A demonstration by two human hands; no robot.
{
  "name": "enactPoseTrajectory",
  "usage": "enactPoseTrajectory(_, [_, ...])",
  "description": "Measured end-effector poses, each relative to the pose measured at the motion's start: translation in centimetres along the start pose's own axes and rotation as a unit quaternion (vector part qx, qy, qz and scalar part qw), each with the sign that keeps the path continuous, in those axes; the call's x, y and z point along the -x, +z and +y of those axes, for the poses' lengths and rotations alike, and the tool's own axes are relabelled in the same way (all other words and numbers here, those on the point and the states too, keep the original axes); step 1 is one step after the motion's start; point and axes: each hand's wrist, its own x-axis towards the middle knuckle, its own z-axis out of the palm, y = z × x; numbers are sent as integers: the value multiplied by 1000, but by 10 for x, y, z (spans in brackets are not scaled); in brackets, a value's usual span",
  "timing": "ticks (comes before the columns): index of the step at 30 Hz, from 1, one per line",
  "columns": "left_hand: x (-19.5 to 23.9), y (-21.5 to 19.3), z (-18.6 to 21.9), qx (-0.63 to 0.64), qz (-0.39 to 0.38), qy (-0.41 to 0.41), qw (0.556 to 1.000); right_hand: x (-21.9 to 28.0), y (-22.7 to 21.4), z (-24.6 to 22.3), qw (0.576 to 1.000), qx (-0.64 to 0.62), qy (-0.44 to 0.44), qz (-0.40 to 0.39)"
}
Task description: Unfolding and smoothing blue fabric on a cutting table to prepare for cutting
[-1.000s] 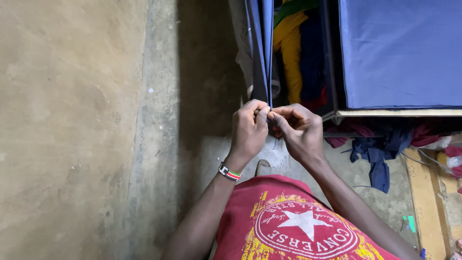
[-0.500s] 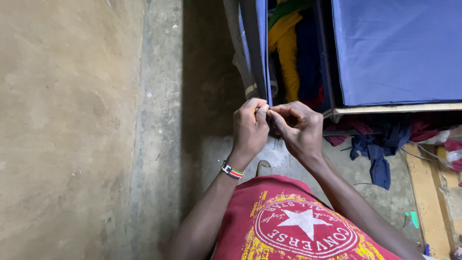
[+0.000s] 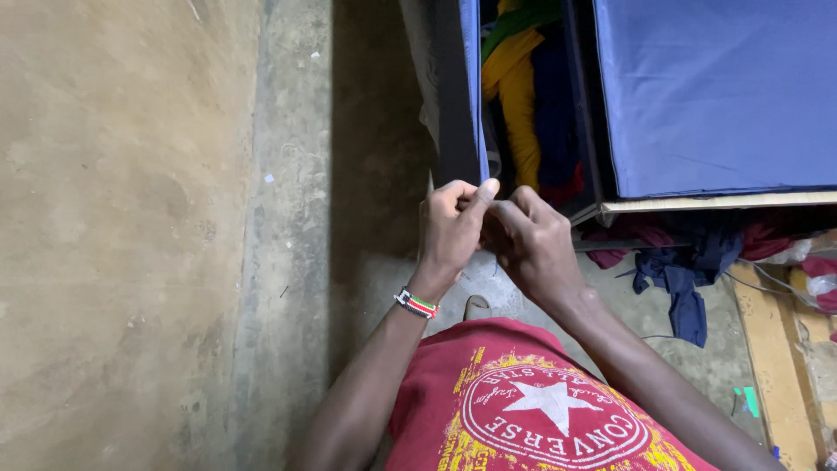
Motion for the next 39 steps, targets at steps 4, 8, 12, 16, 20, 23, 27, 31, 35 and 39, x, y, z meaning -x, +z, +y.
enactPoseTrajectory(4, [-22, 8, -36, 65, 1, -62, 996, -2, -1, -5, 999, 26, -20, -22])
enactPoseTrajectory(8, [-14, 4, -10, 105, -33, -40, 993, 1, 2, 9, 994, -101, 49, -16])
enactPoseTrajectory(12, [-20, -2, -11, -148, 41, 170, 973, 15, 3, 27, 977, -169, 131, 18])
enactPoseTrajectory(16, [-13, 0, -9, -189, 91, 261, 942, 43, 2, 56, 960, -158, 231, 9])
enactPoseTrajectory(20, [-13, 0, -2, -174, 105, 308, 930, 68, 0, 76, 930, -151, 336, -15])
enactPoseTrajectory(23, [-11, 0, 8, -159, 103, 308, 933, 83, 2, 80, 905, -169, 388, -27])
enactPoseTrajectory(27, [-12, -4, 15, -145, 98, 308, 935, 110, 19, 101, 884, -188, 425, -51])
enactPoseTrajectory(31, [-10, -6, 28, -138, 82, 307, 938, 126, 36, 113, 860, -200, 463, -78])
enactPoseTrajectory(35, [-10, -9, 32, -133, 54, 308, 941, 136, 54, 122, 850, -200, 473, -118])
enactPoseTrajectory(39, [-6, -9, 23, -146, 55, 300, 941, 145, 64, 128, 849, -203, 466, -147])
